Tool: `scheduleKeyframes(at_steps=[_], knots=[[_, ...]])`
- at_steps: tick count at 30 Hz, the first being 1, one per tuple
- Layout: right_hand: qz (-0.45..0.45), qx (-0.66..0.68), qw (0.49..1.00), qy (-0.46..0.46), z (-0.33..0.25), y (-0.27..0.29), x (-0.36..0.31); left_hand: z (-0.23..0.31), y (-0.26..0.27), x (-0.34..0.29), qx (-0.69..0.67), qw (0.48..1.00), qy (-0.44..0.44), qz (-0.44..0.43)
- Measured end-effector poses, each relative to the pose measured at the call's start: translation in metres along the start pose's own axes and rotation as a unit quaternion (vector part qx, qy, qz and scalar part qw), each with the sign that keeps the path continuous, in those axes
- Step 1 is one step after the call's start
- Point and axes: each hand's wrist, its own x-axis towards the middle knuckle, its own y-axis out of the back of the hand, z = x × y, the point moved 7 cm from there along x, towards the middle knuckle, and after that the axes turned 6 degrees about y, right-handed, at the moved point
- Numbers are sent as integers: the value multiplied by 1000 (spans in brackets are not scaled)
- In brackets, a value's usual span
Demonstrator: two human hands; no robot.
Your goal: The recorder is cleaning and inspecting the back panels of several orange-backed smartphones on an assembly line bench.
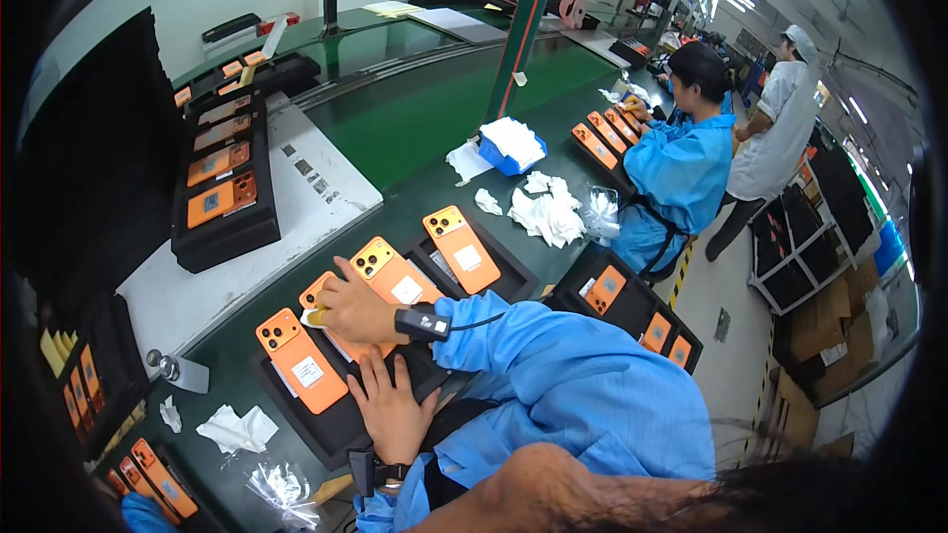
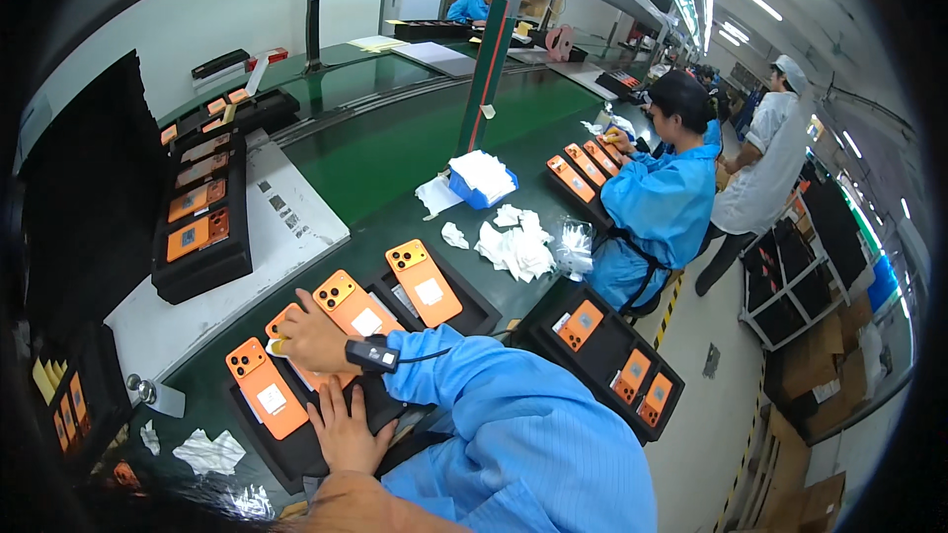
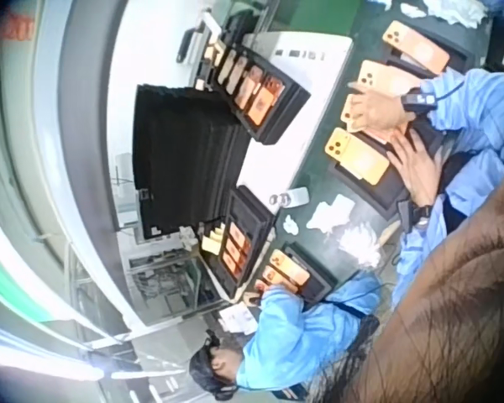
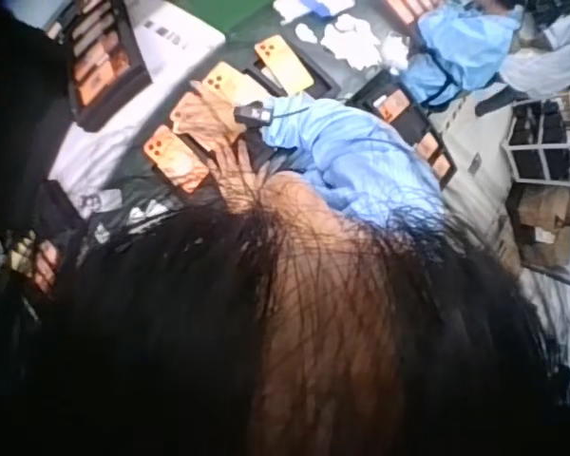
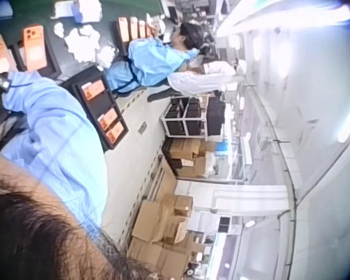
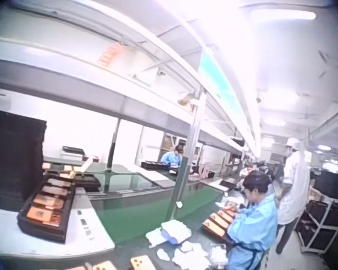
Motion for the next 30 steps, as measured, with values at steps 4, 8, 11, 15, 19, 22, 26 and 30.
scheduleKeyframes(at_steps=[4,8,11,15,19,22,26,30], knots=[[-22,-22,999,-22,23,7,-17,0,0,0,-1,1000,-4,7],[-42,-69,995,-52,38,19,-16,-5,-8,-2,18,1000,9,0],[-14,-80,994,-76,36,21,-2,0,2,-2,5,1000,-6,19],[27,-36,998,-52,16,11,10,-6,-11,-2,24,1000,4,7],[-11,-37,995,-89,41,3,-6,-4,-11,-2,24,1000,5,14],[-49,-71,984,-157,65,17,-14,1,-3,-1,12,1000,-2,19],[-33,-41,982,-179,61,34,-19,4,5,-5,-1,1000,1,19],[74,-5,990,-119,40,74,-42,8,6,-3,11,1000,6,11]])
